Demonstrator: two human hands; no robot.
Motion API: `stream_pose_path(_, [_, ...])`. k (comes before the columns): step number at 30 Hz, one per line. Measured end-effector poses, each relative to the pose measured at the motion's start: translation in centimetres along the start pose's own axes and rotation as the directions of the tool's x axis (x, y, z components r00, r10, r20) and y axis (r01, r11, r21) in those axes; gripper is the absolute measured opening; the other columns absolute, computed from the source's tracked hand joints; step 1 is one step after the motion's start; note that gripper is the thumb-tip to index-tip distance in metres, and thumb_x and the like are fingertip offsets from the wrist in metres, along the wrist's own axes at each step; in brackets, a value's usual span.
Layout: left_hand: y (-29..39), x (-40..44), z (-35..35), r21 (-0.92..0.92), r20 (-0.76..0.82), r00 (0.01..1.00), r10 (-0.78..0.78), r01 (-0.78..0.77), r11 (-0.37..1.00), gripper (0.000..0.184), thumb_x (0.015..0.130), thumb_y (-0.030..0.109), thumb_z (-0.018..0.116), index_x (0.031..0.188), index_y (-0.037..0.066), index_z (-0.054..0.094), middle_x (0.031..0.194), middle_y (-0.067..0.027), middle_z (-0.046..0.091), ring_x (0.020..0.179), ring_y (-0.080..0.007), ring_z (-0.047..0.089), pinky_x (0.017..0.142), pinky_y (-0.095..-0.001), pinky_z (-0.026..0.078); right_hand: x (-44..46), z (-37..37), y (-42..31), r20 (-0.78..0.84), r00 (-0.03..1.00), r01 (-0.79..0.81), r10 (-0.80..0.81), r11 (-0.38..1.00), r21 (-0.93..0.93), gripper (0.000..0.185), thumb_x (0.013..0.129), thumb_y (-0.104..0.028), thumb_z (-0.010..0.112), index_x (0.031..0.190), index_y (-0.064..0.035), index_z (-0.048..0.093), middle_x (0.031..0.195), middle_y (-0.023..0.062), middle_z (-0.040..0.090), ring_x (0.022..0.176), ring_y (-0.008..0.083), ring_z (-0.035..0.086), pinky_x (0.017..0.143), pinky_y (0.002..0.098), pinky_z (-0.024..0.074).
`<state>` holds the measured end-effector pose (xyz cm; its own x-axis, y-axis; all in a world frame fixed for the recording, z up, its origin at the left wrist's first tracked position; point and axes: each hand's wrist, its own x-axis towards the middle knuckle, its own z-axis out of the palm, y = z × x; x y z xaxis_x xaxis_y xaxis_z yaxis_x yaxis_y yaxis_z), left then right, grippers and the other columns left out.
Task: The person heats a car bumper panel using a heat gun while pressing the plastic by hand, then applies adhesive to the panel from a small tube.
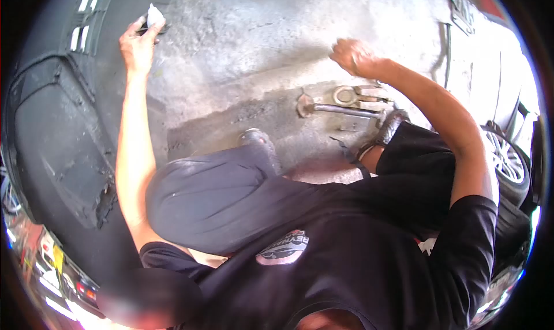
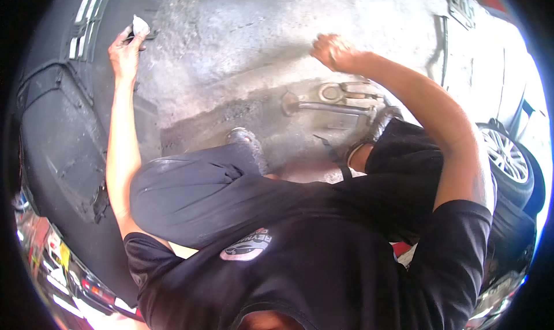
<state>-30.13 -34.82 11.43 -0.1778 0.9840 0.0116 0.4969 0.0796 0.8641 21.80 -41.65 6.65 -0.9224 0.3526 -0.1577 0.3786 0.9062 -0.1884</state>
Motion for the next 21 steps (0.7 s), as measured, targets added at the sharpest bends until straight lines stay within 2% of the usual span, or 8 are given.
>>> stream_pose_path(2, [1.3, 0.9, 1.3, 0.022, 0.077, 0.995, 0.063, -0.065, 0.998, 0.042, 0.086, 0.019, 0.081, 0.122, 0.001, 0.070, 0.100, -0.0047, 0.073, 0.082, -0.0083, 0.066, 0.066, -0.0243, 0.054, -5.5, 0.7, -1.0, 0.291, 0.956, -0.064, 0.026, 0.991, 0.122, 0.012, 0.085, -0.014, 0.062, 0.091, -0.0052, 0.065, 0.088, 0.0103, 0.063, 0.091, 0.0263, 0.061, 0.077, 0.0416, 0.0509])
stream_pose_path(6, [6.7, 1.5, 4.8, 0.018, 0.223, 0.959, 0.174, -0.182, 0.983, 0.041, 0.086, 0.017, 0.081, 0.123, 0.003, 0.070, 0.105, 0.0019, 0.067, 0.086, -0.0057, 0.062, 0.070, -0.0217, 0.052, -11.7, 5.7, -7.5, 0.136, 0.911, -0.406, 0.389, 0.903, 0.141, 0.024, 0.090, -0.020, 0.059, 0.107, -0.0038, 0.067, 0.111, 0.0128, 0.058, 0.105, 0.0285, 0.057, 0.090, 0.0466, 0.0493])
stream_pose_path(7, [7.5, 2.0, 5.8, 0.011, 0.251, 0.945, 0.211, -0.221, 0.975, 0.041, 0.086, 0.017, 0.081, 0.123, 0.003, 0.070, 0.105, 0.0022, 0.067, 0.086, -0.0055, 0.061, 0.070, -0.0216, 0.052, -9.8, 1.3, -9.2, 0.256, 0.868, -0.462, 0.425, 0.881, 0.102, 0.024, 0.090, -0.019, 0.058, 0.106, -0.0044, 0.067, 0.115, 0.0129, 0.056, 0.108, 0.0285, 0.056, 0.091, 0.0462, 0.0491])
stream_pose_path(13, [14.5, 2.2, 11.1, -0.077, 0.362, 0.878, 0.312, -0.305, 0.949, 0.041, 0.086, 0.017, 0.081, 0.123, 0.005, 0.070, 0.103, 0.0032, 0.066, 0.079, -0.0044, 0.057, 0.068, -0.0208, 0.049, -10.0, 0.8, -11.1, 0.244, 0.871, -0.478, 0.427, 0.851, 0.215, 0.025, 0.083, -0.015, 0.062, 0.105, -0.0059, 0.067, 0.111, 0.0130, 0.057, 0.109, 0.0279, 0.055, 0.094, 0.0429, 0.0486])
stream_pose_path(18, [18.2, 2.1, 13.8, -0.118, 0.478, 0.798, 0.368, -0.356, 0.927, 0.036, 0.085, 0.018, 0.081, 0.118, 0.004, 0.073, 0.096, 0.0026, 0.065, 0.082, -0.0063, 0.059, 0.070, -0.0226, 0.047, -9.2, 1.8, -12.5, 0.079, 0.932, -0.352, 0.353, 0.834, 0.425, 0.018, 0.084, -0.016, 0.064, 0.100, -0.0080, 0.066, 0.090, 0.0054, 0.058, 0.091, 0.0214, 0.059, 0.084, 0.0377, 0.0527])
stream_pose_path(19, [18.7, 2.0, 14.1, -0.104, 0.494, 0.785, 0.374, -0.373, 0.922, 0.036, 0.086, 0.019, 0.081, 0.117, 0.004, 0.073, 0.096, 0.0025, 0.065, 0.083, -0.0066, 0.059, 0.071, -0.0233, 0.047, -9.5, 2.4, -12.0, -0.010, 0.952, -0.296, 0.306, 0.911, -0.288, 0.014, 0.084, -0.016, 0.063, 0.097, -0.0084, 0.064, 0.088, 0.0044, 0.057, 0.088, 0.0199, 0.058, 0.082, 0.0365, 0.0529])
stream_pose_path(20, [18.7, 2.2, 14.6, -0.114, 0.509, 0.761, 0.403, -0.404, 0.908, 0.036, 0.089, 0.019, 0.077, 0.121, 0.004, 0.071, 0.101, 0.0050, 0.065, 0.079, -0.0037, 0.054, 0.067, -0.0216, 0.045, -10.0, 3.4, -11.0, -0.041, 0.976, -0.146, 0.216, 0.498, -0.855, 0.011, 0.085, -0.016, 0.063, 0.094, -0.0087, 0.062, 0.086, 0.0034, 0.056, 0.085, 0.0184, 0.057, 0.080, 0.0354, 0.0531])
stream_pose_path(21, [18.9, 2.4, 15.1, -0.131, 0.507, 0.751, 0.423, -0.418, 0.899, 0.036, 0.089, 0.019, 0.077, 0.122, 0.004, 0.071, 0.101, 0.0050, 0.065, 0.079, -0.0036, 0.054, 0.067, -0.0215, 0.045, -11.2, 3.3, -9.5, 0.017, 0.971, -0.008, 0.237, 0.103, -0.995, 0.008, 0.088, -0.016, 0.062, 0.088, -0.0099, 0.057, 0.082, 0.0012, 0.052, 0.080, 0.0153, 0.055, 0.078, 0.0337, 0.0526])
